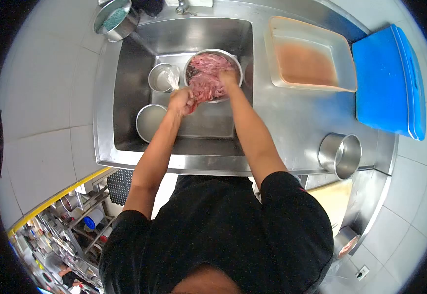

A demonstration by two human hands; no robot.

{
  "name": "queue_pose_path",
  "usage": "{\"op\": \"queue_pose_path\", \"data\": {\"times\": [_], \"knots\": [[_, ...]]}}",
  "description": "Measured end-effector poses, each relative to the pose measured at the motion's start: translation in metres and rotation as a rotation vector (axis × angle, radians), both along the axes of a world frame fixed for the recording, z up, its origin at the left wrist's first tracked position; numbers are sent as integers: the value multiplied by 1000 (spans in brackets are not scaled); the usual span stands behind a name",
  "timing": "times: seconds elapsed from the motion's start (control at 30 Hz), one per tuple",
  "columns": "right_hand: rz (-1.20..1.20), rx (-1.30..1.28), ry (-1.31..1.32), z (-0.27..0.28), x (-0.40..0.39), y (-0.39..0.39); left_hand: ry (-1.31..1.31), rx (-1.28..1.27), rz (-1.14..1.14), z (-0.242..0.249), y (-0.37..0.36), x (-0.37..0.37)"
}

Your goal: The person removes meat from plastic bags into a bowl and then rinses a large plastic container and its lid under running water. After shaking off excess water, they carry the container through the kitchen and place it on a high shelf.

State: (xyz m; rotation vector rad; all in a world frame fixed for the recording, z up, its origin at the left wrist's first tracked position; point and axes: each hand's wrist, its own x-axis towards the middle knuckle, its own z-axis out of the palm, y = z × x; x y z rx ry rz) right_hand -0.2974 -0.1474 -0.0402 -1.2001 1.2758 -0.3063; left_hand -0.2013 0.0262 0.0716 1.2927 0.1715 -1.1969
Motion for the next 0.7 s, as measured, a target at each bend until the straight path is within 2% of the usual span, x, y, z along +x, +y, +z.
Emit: {"op": "queue_pose_path", "data": {"times": [0.03,0.1,0.23,0.3,0.33,0.37,0.43,0.47,0.53,0.57,0.63,0.67,0.7], "knots": [[-2,-103,188,-6,-4,11,20,22,35,-4,-9,0],[-182,121,-7,31,-13,51,98,5,85,-11,-24,0],[-290,338,-108,2,-12,73,269,-110,-56,-17,-48,1],[-388,399,-153,0,-9,76,376,-106,56,-21,-64,-1],[-411,424,-182,42,-10,82,453,-128,22,-32,-71,3],[-422,424,-189,55,-10,86,450,-125,10,-31,-75,4],[-327,555,-86,64,-11,91,671,-88,79,-27,-82,5],[-335,554,-87,68,-14,95,672,-85,71,-25,-85,4],[-281,777,-233,74,-21,101,593,-104,163,-24,-91,0],[-283,776,-230,76,-23,104,597,-104,162,-23,-94,-1],[-449,1044,-372,90,-21,107,570,-145,229,-26,-104,-1],[-450,1040,-369,83,-20,109,574,-147,229,-28,-106,0],[-353,970,-457,67,-19,111,588,-230,240,-38,-109,3]]}}
